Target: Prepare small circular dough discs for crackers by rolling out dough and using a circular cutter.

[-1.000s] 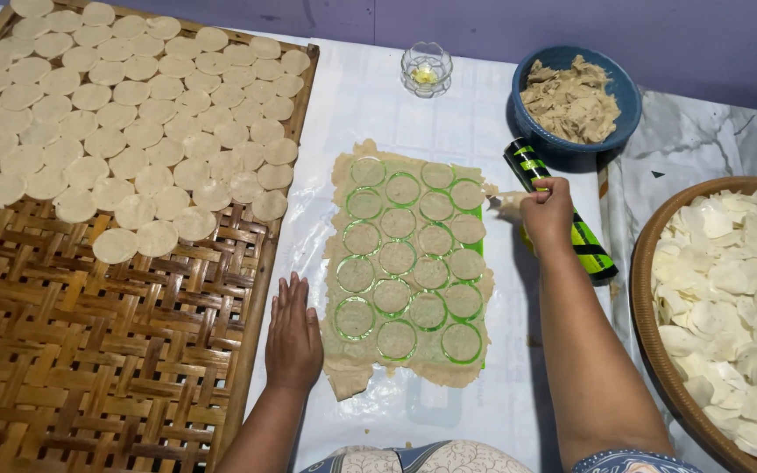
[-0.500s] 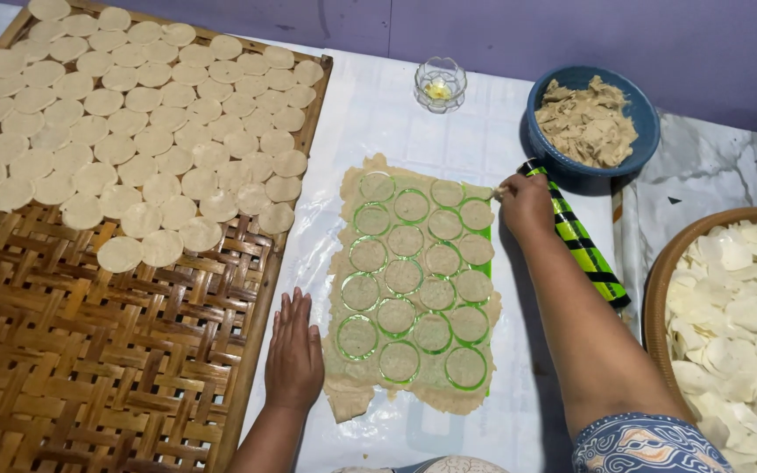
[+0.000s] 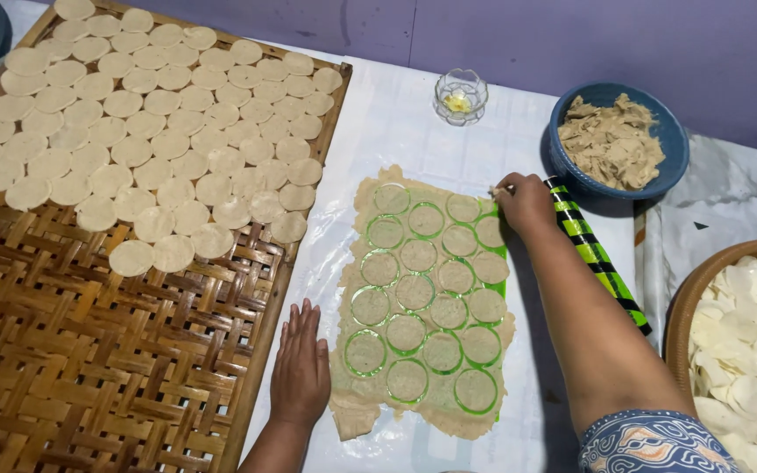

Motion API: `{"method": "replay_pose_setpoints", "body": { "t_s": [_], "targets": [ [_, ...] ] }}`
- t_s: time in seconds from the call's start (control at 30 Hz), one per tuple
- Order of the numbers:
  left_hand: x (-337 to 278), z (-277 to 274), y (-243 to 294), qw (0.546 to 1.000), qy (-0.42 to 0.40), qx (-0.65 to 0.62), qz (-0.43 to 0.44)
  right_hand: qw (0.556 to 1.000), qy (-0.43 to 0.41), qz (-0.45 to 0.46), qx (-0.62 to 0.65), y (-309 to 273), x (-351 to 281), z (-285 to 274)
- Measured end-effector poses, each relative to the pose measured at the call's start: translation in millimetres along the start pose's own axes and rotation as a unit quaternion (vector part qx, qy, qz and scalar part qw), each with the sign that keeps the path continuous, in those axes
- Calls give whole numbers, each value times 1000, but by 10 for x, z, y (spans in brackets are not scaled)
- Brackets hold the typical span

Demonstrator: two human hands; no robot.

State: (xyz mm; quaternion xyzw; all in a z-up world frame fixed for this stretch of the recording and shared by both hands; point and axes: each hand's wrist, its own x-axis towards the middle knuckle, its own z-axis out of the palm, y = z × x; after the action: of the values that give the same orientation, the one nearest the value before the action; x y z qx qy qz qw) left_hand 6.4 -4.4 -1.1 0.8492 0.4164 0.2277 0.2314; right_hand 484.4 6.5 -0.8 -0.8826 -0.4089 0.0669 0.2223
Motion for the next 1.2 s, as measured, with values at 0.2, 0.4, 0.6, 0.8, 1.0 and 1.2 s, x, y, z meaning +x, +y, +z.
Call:
{"method": "replay_pose_setpoints", "body": {
  "t_s": [0.2, 0.4, 0.6, 0.8, 1.0, 1.2],
  "targets": [
    [14, -34, 32, 1000, -8, 1, -8, 986, 5, -52, 161, -28, 322, 170],
    [12, -26, 28, 999, -25, 3, -33, 983, -122, -134, 39, -633, 155, 128],
    [18, -36, 32, 998, -39, 5, -44, 972, -112, -200, -46, -684, 288, 409],
    [-20, 15, -20, 998, -31, 6, -47, 974, -181, -112, -76, -940, 260, 204],
    [-30, 48, -48, 999, -19, 7, -41, 972, -176, -131, -87, -816, 336, 404],
    [-15, 10, -18, 999, -18, 16, -46, 974, -188, -106, -65, -828, 352, 358]
  ]
}}
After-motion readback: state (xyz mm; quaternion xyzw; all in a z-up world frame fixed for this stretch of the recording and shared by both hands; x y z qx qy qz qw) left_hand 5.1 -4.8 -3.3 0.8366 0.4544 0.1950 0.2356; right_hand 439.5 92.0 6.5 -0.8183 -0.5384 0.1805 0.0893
